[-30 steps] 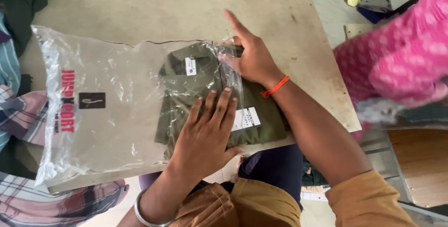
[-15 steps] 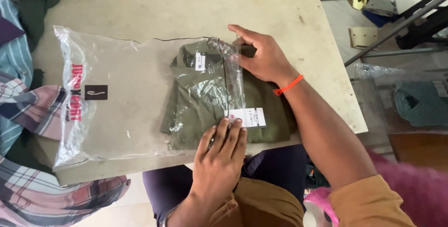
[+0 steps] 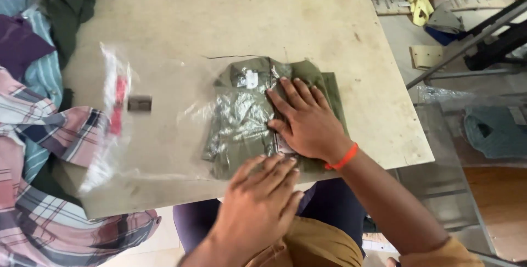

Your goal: Folding a green long-sleeved shirt and placing it into a plastic retail bag.

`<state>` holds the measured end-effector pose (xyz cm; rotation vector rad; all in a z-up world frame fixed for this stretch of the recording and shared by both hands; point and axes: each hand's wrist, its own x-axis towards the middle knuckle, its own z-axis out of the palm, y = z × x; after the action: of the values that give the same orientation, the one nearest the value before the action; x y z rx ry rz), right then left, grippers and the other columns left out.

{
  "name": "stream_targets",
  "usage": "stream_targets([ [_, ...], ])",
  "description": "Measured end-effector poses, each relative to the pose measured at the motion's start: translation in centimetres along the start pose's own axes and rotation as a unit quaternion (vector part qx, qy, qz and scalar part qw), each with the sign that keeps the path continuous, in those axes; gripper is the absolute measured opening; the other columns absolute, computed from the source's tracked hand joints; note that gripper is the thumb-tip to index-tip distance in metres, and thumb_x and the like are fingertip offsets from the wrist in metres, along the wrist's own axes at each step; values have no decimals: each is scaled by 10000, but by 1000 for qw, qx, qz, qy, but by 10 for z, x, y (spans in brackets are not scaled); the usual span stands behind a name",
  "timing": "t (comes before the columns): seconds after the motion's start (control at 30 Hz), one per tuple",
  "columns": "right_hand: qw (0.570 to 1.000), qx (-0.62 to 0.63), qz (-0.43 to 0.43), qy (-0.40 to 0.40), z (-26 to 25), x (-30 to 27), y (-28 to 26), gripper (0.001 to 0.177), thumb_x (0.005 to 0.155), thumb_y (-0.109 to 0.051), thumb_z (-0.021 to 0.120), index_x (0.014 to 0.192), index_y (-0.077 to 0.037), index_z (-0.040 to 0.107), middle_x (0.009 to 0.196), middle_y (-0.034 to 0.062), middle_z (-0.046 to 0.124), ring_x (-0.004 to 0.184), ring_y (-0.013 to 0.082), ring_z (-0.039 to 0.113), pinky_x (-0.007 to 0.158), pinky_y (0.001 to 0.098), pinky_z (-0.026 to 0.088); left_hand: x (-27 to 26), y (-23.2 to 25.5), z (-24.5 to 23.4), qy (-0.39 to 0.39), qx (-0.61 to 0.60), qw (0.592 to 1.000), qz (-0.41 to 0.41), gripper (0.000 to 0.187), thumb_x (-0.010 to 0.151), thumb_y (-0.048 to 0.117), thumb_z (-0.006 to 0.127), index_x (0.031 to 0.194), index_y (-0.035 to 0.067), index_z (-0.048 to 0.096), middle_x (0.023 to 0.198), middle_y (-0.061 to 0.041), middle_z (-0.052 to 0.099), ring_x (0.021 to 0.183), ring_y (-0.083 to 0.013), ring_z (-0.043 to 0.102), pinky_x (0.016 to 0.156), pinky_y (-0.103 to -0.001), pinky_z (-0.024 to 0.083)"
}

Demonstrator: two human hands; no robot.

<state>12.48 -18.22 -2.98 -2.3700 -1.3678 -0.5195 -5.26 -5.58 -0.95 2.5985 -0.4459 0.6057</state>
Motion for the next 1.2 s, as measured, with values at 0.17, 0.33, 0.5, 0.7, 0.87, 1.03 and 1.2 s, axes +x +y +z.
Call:
stream_targets([
  [0.17,996,42,83,16,-26,-13,-20,572,969,-356,672,1434,-52,538,1446,210,569,1314,383,526,1083,504,374,58,-28,-60,-117,52,991,43,251,967,219,661,1175,105,744,1188,-82,758,1097,-237,705,1032,-441,494],
  [0.33,892,169,355,-222,-22,-101,-81,241,966,-338,627,965,-176,806,811,-16,808,733,68,738,657,237,606,154,-99,-63,-251,130,950,-134,480,966,411,635,1418,250,619,1354,-50,676,1133,-271,682,1117,-530,392],
  [0.5,606,641,427,-199,29,-161,-134,294,999,-118,637,1242,33,705,991,105,806,863,140,714,765,274,589,187,-183,7,-349,147,899,-219,836,955,724,586,1443,50,501,1452,-205,518,1300,-379,529,1077,-561,401],
  [0.7,529,773,341,-78,35,-163,-135,791,957,-356,731,1559,-44,323,1499,145,493,1322,245,577,1094,410,517,176,-141,-11,-381,160,870,-269,659,934,650,590,1275,93,683,1292,-160,698,1223,-348,655,1033,-522,515],
  [0.87,432,811,393,34,81,-203,-134,723,900,-299,778,1442,9,412,1401,161,524,1285,266,584,1090,483,527,154,-121,-32,-374,138,873,-282,630,881,636,654,1175,84,720,1210,-182,710,1158,-378,664,984,-523,526],
  [1.03,383,851,312,180,99,-247,-123,866,914,15,839,1651,-38,387,1307,75,552,1119,225,582,995,491,513,119,-100,-45,-476,116,806,-333,674,885,671,620,1038,36,787,1118,-194,762,1084,-347,730,1001,-491,532],
  [1.2,407,690,564,202,16,-162,-118,488,859,-43,701,1311,25,530,1152,116,712,1036,194,694,906,375,574,73,-108,-36,-370,-9,858,-357,663,820,627,697,1103,28,668,1000,-189,756,972,-311,744,891,-441,564],
])
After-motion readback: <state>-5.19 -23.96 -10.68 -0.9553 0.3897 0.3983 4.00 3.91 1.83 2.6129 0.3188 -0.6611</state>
